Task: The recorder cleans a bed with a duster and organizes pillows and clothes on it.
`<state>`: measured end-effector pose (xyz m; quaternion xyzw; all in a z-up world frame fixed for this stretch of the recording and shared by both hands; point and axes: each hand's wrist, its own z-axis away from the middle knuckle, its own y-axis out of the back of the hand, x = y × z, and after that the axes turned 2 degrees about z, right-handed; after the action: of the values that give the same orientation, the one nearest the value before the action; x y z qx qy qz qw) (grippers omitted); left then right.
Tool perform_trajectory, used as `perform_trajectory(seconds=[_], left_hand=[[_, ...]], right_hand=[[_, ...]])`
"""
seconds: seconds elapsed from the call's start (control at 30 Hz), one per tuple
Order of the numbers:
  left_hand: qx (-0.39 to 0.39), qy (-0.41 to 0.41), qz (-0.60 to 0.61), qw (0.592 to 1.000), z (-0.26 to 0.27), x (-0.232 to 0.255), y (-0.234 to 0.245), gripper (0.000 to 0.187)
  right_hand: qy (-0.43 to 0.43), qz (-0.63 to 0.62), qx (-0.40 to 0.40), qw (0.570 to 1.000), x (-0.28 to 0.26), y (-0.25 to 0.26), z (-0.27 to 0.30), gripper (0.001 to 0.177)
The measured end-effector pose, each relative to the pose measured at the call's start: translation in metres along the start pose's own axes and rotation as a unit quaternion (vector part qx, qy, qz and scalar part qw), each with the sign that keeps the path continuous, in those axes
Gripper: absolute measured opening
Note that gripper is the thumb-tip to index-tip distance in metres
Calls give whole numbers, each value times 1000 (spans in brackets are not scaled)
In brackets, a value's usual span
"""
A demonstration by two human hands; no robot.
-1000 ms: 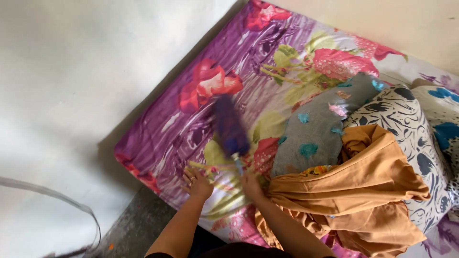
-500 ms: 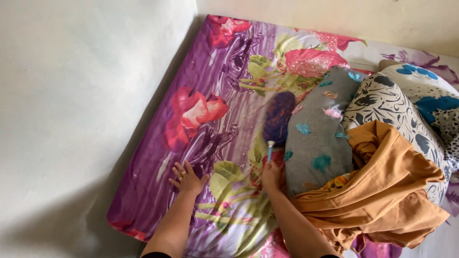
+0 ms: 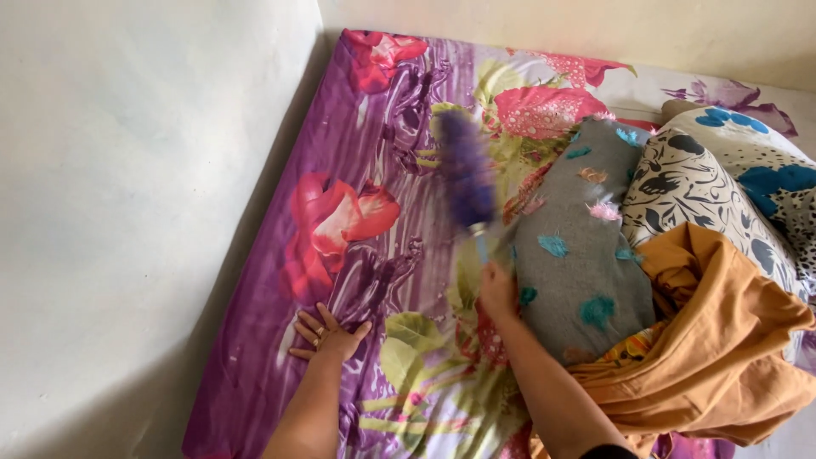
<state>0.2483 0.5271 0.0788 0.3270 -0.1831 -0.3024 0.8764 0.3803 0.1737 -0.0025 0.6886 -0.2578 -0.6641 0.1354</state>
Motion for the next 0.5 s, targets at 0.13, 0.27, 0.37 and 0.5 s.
perform_trajectory(seconds=[0.13,0.27,0.37,0.5], left_hand=[[-13,6,-6,1000,-5,1,-1,141],[-24,10,-10,1000,-11,0,-2,141],[-33,13,-10,999,-17,0,-6,141],[-36,12,6,999,-20,-2,-8,143]], right_hand=[[-151,45,50,986,-22,-7,-62,32],[-119,44,36,991,-10,-74,-69,27],[-30,55,-80,995,-50,-102,-37,27],[57,25,-295,953,-81,-100,-13,32]])
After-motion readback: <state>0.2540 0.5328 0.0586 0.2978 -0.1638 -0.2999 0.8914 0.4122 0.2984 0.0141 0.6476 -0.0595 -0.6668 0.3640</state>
